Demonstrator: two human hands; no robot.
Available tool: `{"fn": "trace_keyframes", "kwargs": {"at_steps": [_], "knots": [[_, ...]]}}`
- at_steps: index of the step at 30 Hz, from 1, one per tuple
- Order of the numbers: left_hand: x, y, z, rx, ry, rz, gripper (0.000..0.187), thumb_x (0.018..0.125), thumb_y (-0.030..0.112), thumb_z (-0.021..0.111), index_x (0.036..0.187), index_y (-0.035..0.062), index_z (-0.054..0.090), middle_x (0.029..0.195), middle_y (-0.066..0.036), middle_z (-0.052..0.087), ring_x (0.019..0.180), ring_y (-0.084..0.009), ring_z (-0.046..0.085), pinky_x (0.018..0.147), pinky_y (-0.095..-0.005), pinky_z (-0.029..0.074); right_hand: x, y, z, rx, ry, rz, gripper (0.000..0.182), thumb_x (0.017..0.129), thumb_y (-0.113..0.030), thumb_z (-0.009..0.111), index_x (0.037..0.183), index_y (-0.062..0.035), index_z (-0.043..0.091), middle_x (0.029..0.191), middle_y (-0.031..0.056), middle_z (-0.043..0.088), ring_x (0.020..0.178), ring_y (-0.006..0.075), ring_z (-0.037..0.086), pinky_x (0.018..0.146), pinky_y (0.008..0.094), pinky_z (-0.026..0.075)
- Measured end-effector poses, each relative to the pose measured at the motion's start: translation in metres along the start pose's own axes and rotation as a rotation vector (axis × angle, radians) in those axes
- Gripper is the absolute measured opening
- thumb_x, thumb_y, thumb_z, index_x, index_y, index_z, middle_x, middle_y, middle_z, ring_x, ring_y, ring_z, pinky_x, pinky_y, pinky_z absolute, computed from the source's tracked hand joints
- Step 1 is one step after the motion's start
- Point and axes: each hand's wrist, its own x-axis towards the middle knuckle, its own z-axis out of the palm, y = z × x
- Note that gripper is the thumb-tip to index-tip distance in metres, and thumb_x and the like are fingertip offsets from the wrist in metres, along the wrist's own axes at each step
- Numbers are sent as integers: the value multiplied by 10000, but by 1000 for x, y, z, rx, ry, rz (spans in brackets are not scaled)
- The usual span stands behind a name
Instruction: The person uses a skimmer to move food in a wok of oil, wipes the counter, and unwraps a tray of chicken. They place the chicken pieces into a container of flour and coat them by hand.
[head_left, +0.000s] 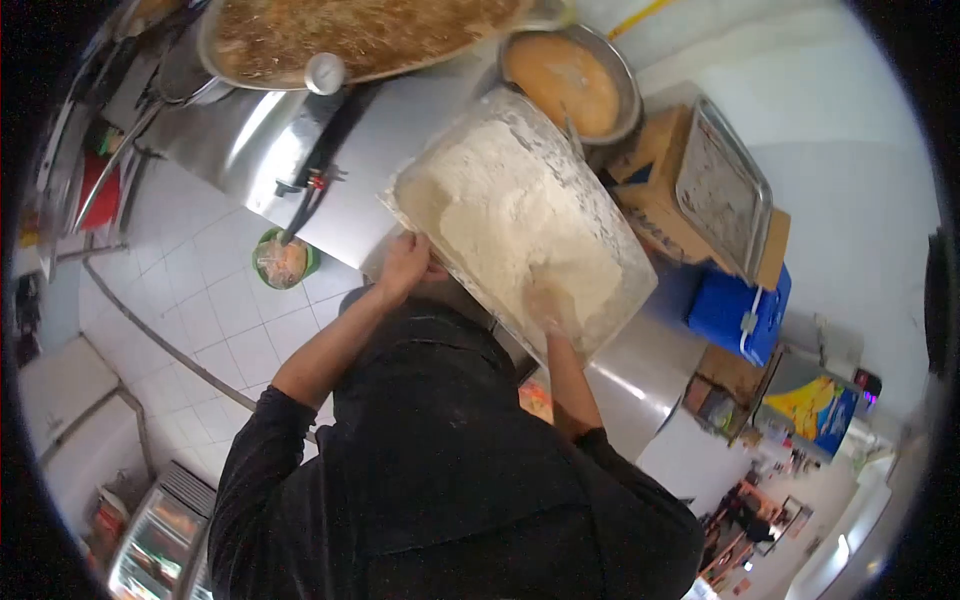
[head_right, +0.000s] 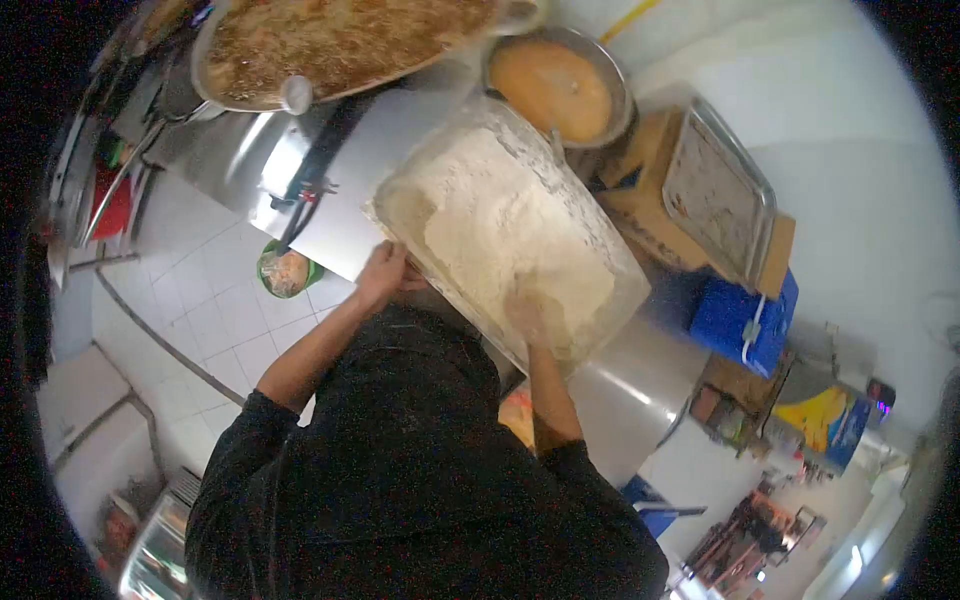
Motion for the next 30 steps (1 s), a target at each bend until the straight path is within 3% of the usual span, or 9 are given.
{"fn": "trace_keyframes", "kwargs": {"at_steps": [2,4,5,9,14,20,23,26,30], "knots": [[14,-18,-3,49,-10,-31,412,1009,268,372,1076,-124,481,912,-209,624,684,-288,690,626,-358,615,-1,42,57,-83,58,-219,436,980,-361,388,1128,-17,611,997,162,637,903,270,607,815,461,491],[22,-30,-7,84,14,-15,398,997,278,401,1022,-100,523,860,-212,646,685,-299,701,612,-357,610,23,99,139,-479,373,-493,457,999,-368,365,1199,-20,584,1102,158,630,1019,255,604,876,454,479],[3,-4,-5,245,23,21,380,987,270,425,977,-91,543,831,-213,652,671,-305,704,610,-360,607,51,84,111,-312,266,-422,423,996,-360,387,1162,-27,589,1032,135,623,945,248,598,824,435,484],[-5,-1,1,-3,102,43,366,974,236,423,961,-119,511,822,-199,640,666,-259,695,580,-362,612,79,1,18,27,275,-168,303,985,-326,477,1014,-53,606,753,41,592,649,217,571,616,357,503],[-4,-4,2,-11,91,64,379,968,250,436,993,-124,489,853,-201,634,671,-247,689,585,-358,618,22,8,-17,196,-156,-140,342,968,-322,493,1158,-44,555,986,80,580,860,216,560,771,342,473],[-2,-6,-2,-6,22,41,450,1009,307,387,1059,-129,489,921,-193,615,740,-235,675,642,-362,620,7,69,-30,150,-843,313,478,947,-318,512,1330,-33,494,1266,127,566,1113,215,547,956,323,436],[2,-9,-1,-12,5,19,477,1012,324,373,1103,-134,470,970,-206,606,746,-241,675,661,-369,621,24,-14,-189,625,-756,800,627,952,-472,489,1387,-21,455,1418,160,466,1273,286,469,1055,397,361],[0,-8,-2,-10,1,16,502,1014,341,363,1155,-135,441,1018,-213,595,762,-245,675,684,-380,620,-12,8,-102,1131,-611,696,688,952,-548,409,1419,-43,422,1467,161,409,1342,307,390,1101,390,297],[-7,4,-2,-60,9,-26,440,989,305,411,1152,-102,442,1013,-206,596,748,-259,694,651,-369,622,-5,11,-81,1452,-753,770,753,941,-580,411,1483,-67,311,1525,91,325,1395,249,297,1132,323,226]]}}
